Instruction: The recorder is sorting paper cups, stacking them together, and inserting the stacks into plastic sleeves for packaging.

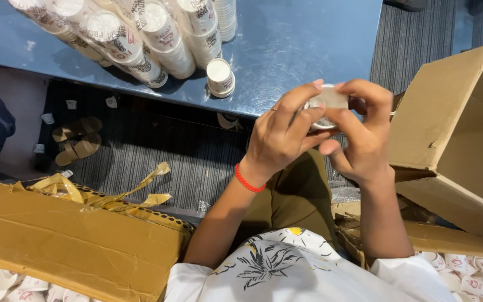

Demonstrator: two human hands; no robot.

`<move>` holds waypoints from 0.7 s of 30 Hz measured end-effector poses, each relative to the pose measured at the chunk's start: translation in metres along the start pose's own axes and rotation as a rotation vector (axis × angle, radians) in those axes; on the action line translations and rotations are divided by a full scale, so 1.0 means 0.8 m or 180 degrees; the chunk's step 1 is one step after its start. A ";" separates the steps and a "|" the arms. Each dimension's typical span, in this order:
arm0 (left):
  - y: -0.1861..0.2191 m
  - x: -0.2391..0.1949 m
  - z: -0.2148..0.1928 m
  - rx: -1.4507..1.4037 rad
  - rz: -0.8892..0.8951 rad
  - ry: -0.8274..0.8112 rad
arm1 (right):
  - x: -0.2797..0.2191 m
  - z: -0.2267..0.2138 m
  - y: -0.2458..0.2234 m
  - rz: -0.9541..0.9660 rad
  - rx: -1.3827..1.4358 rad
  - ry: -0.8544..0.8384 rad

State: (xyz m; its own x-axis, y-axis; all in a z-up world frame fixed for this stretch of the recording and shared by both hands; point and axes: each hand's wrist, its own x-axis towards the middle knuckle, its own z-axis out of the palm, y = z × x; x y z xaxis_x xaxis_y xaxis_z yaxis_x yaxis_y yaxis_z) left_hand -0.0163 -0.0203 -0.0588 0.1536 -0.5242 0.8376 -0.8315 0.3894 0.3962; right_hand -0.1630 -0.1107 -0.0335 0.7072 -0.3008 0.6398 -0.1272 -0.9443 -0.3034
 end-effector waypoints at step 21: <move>0.076 -0.097 -0.002 -0.1942 -0.2550 0.1584 | 0.009 0.024 -0.017 0.0661 0.0700 0.0591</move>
State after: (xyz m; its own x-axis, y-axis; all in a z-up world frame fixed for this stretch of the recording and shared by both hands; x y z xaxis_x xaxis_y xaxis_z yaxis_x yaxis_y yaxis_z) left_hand -0.0780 0.0452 -0.0993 0.8363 -0.4819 0.2613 -0.0175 0.4530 0.8913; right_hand -0.1427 -0.0973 -0.0380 0.5408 -0.5215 0.6600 -0.0879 -0.8154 -0.5722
